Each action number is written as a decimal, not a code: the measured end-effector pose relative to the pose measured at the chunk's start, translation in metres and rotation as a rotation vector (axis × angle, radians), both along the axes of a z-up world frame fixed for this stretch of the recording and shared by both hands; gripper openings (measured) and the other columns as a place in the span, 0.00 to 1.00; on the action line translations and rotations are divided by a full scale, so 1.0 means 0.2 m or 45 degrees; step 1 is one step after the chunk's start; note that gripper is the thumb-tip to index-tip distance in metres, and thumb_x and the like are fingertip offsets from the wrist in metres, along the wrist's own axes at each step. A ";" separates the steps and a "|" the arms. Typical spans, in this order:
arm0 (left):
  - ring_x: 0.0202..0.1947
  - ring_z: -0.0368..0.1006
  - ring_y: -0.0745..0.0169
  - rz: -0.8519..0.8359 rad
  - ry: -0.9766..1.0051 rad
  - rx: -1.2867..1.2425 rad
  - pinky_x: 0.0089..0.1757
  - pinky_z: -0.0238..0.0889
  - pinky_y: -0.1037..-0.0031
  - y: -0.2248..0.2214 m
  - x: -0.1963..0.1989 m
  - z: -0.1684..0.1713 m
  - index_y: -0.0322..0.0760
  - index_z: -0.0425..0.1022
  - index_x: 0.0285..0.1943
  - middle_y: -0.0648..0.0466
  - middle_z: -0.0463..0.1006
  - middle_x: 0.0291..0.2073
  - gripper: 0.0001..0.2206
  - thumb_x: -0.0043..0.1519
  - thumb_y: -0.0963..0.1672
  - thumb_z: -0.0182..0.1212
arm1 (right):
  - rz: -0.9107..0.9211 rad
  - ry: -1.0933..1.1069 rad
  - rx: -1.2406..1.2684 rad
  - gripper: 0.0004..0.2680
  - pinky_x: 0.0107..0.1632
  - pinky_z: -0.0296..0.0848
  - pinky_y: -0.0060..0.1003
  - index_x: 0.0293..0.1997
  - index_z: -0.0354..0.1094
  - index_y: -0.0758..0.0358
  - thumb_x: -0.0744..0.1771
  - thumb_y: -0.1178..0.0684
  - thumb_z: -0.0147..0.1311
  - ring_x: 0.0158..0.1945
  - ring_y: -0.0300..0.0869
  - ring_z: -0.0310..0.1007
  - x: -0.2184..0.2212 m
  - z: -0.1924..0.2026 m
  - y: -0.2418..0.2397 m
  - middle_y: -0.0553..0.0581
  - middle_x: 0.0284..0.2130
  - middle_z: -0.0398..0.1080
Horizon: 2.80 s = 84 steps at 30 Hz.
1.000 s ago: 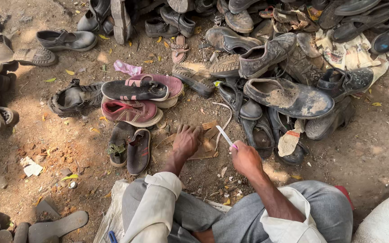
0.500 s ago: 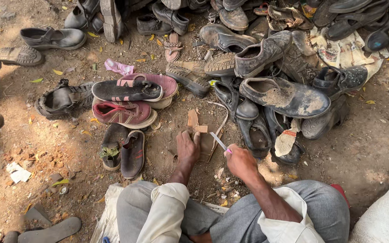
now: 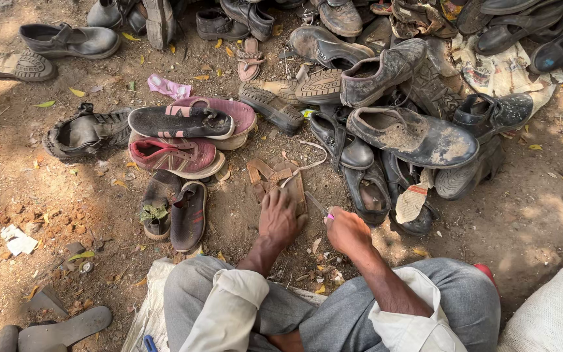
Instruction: The person is using a small blade to scrape and cut parts of old shoes, handling various footwear items one at a time while sitting among a large pile of shoes.
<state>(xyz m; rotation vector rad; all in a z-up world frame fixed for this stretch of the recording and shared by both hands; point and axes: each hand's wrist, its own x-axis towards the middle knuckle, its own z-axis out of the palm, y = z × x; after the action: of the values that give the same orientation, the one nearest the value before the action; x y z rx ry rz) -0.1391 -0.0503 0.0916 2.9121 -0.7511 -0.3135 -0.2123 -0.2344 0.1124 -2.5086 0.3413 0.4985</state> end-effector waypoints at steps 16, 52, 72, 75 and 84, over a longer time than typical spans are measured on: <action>0.57 0.60 0.49 -0.045 0.116 0.030 0.60 0.51 0.57 -0.01 -0.01 -0.04 0.37 0.70 0.61 0.46 0.68 0.50 0.16 0.66 0.43 0.48 | 0.039 0.020 -0.033 0.09 0.44 0.72 0.58 0.45 0.68 0.63 0.69 0.48 0.50 0.41 0.60 0.78 0.06 -0.08 0.06 0.67 0.35 0.77; 0.58 0.61 0.49 -0.242 0.198 0.300 0.65 0.43 0.49 0.01 0.04 0.03 0.36 0.69 0.59 0.46 0.72 0.51 0.14 0.64 0.40 0.49 | 0.168 0.250 -0.039 0.08 0.38 0.78 0.47 0.51 0.69 0.68 0.70 0.57 0.46 0.33 0.45 0.76 0.09 -0.30 0.08 0.60 0.34 0.75; 0.54 0.60 0.52 0.164 0.119 -0.713 0.60 0.48 0.57 0.16 0.21 -0.34 0.45 0.83 0.26 0.59 0.74 0.43 0.04 0.47 0.44 0.73 | 0.105 -0.013 0.106 0.09 0.23 0.59 0.40 0.49 0.66 0.63 0.72 0.51 0.43 0.17 0.37 0.58 0.25 -0.44 0.16 0.48 0.16 0.61; 0.54 0.60 0.51 0.140 0.064 -0.778 0.58 0.51 0.58 0.16 0.21 -0.35 0.45 0.84 0.27 0.58 0.73 0.40 0.05 0.45 0.45 0.74 | 0.071 -0.037 0.091 0.09 0.22 0.60 0.40 0.49 0.66 0.65 0.72 0.50 0.44 0.17 0.37 0.59 0.26 -0.45 0.19 0.49 0.17 0.62; 0.53 0.61 0.53 0.210 0.139 -0.897 0.55 0.52 0.59 0.20 0.22 -0.37 0.41 0.81 0.23 0.60 0.73 0.39 0.05 0.45 0.44 0.73 | 0.041 0.037 0.144 0.10 0.24 0.66 0.43 0.48 0.67 0.67 0.72 0.51 0.43 0.22 0.42 0.67 0.03 -0.44 0.14 0.54 0.22 0.67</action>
<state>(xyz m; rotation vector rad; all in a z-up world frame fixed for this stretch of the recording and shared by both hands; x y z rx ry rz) -0.0950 -0.0110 0.0178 2.2483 -0.4701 -0.1458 -0.2065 -0.2057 0.0236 -2.4027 0.2759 0.5518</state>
